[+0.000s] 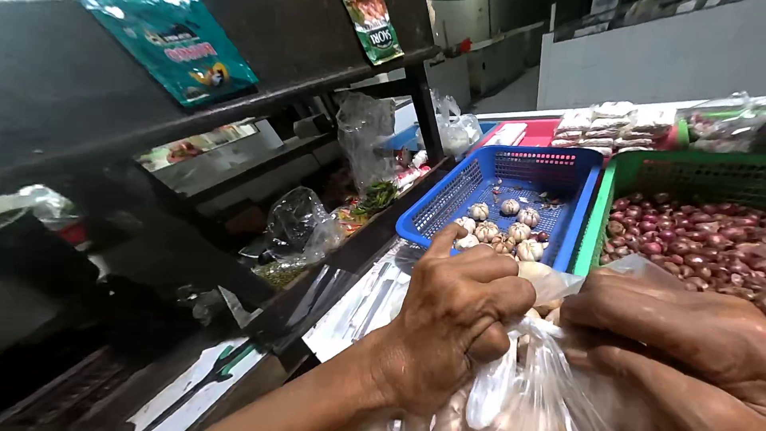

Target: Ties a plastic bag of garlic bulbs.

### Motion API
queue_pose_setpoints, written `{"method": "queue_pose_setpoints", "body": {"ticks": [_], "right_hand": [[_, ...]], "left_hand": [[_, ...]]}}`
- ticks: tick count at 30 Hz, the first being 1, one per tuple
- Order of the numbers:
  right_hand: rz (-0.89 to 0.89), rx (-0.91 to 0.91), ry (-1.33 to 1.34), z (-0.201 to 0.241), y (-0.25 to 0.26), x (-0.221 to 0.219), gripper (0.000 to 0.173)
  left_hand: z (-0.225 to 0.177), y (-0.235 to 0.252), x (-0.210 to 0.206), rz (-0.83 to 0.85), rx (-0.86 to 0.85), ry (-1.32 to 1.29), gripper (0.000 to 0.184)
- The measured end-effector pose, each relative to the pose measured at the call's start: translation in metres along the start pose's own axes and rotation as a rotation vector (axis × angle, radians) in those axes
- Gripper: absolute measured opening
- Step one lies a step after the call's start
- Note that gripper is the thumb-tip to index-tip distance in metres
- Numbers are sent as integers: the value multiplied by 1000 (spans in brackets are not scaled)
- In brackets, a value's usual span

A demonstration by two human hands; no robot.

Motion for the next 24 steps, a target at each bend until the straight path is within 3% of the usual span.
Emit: {"method": "queue_pose_setpoints", "body": {"ticks": [8, 24], "right_hand": [[80, 57, -74, 9, 0, -9, 22], [99, 45, -118, 14, -4, -18, 22]], "left_hand": [[3, -13, 4, -25, 12, -89, 60], [10, -31, 15, -48, -6, -35, 58]]}}
Point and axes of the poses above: each hand's wrist, its own y-axis towards the middle knuckle, its own x-axis out of the back of the hand, z = x × y, the point moved 2 cm from there along y, towards the middle knuckle, and after that the axes turned 8 degrees about y, right-handed, at the moved point
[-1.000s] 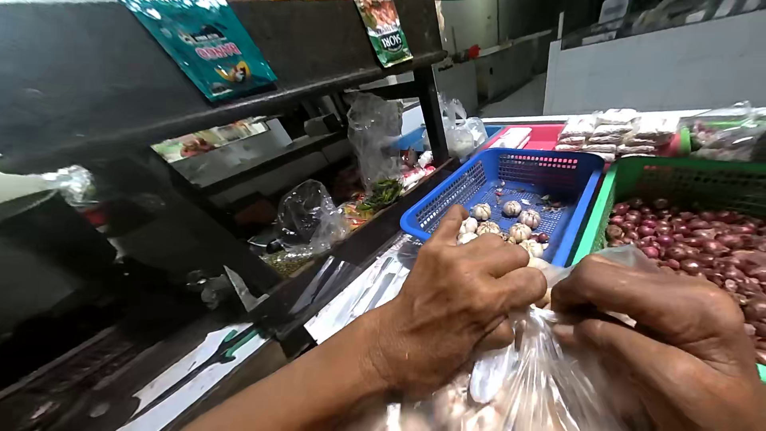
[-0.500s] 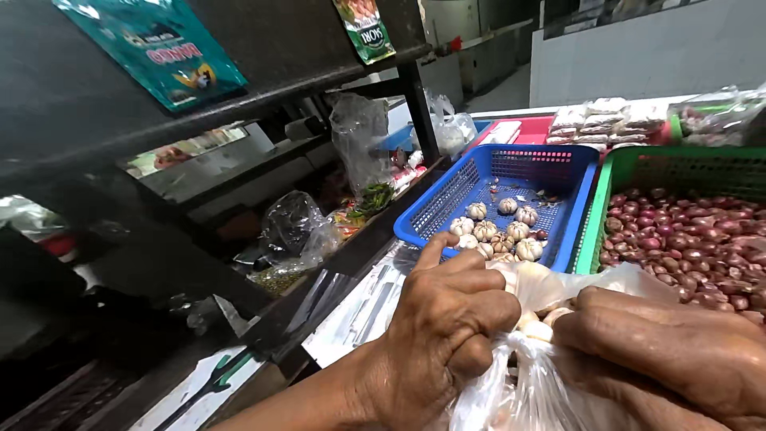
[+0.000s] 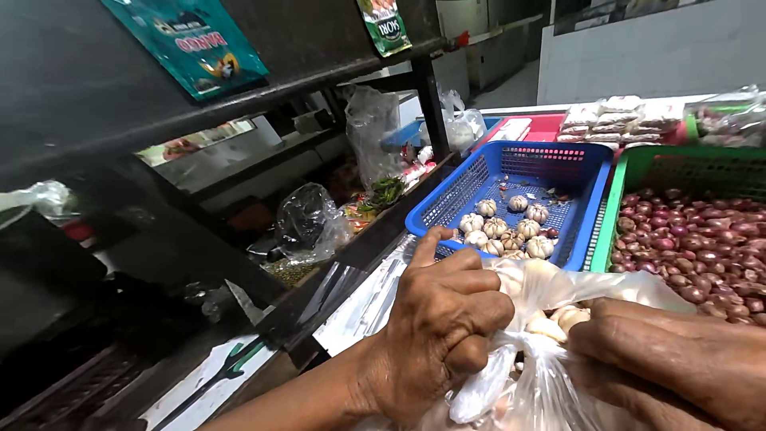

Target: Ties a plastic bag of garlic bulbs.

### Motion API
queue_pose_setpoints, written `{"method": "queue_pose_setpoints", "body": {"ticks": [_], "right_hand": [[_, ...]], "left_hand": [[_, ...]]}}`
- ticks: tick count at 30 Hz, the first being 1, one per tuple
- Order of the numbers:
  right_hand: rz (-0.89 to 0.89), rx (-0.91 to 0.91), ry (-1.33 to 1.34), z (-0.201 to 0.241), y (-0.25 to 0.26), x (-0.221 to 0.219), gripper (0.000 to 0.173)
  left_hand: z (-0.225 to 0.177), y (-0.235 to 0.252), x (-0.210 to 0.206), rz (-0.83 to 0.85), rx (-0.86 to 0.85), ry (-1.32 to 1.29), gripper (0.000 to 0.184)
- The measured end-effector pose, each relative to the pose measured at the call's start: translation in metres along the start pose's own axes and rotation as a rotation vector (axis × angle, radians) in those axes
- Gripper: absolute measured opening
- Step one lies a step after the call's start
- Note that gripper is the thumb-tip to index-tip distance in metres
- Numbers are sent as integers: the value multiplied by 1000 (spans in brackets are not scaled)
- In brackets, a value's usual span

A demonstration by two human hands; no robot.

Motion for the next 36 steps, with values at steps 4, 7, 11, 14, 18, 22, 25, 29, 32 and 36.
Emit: {"method": "queue_pose_setpoints", "body": {"ticks": [4, 7, 11, 14, 18, 22, 25, 29, 32, 36], "right_hand": [[-17, 17, 31, -2, -1, -1, 23], [-26, -52, 77, -3, -1, 0, 18], [-27, -175, 149, -6, 0, 3, 17], [7, -176, 167, -7, 2, 3, 20], [42, -219, 180, -6, 1, 5, 15], [58, -229, 191, -7, 0, 8, 14], [75, -221, 184, -9, 1, 9, 15], [36, -192, 188, -11, -2, 10, 11], [-23, -134, 141, -12, -5, 12, 10], [-56, -75, 105, -11, -7, 13, 13]], "left_hand": [[0, -2, 3, 10, -2, 22, 57], [4, -1, 0, 3, 19, 2, 58], [5, -4, -3, 13, 78, -24, 54], [-2, -9, 3, 30, 133, -70, 43], [-6, -9, 7, 69, 205, -207, 31], [-3, -6, 5, 155, 258, -260, 23], [-5, -2, 3, 164, 241, -235, 17], [-8, -1, 4, 193, 257, -220, 33], [-16, 2, 12, 278, 271, -102, 60], [-26, 1, 5, 278, 220, 83, 33]]}}
Point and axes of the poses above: each hand's wrist, its own y-axis towards the middle knuckle, its own x-axis out of the back of the hand, z = x × y, the point moved 2 cm from there along y, towards the middle knuckle, and after that the axes turned 8 degrees about y, right-handed, at the moved point
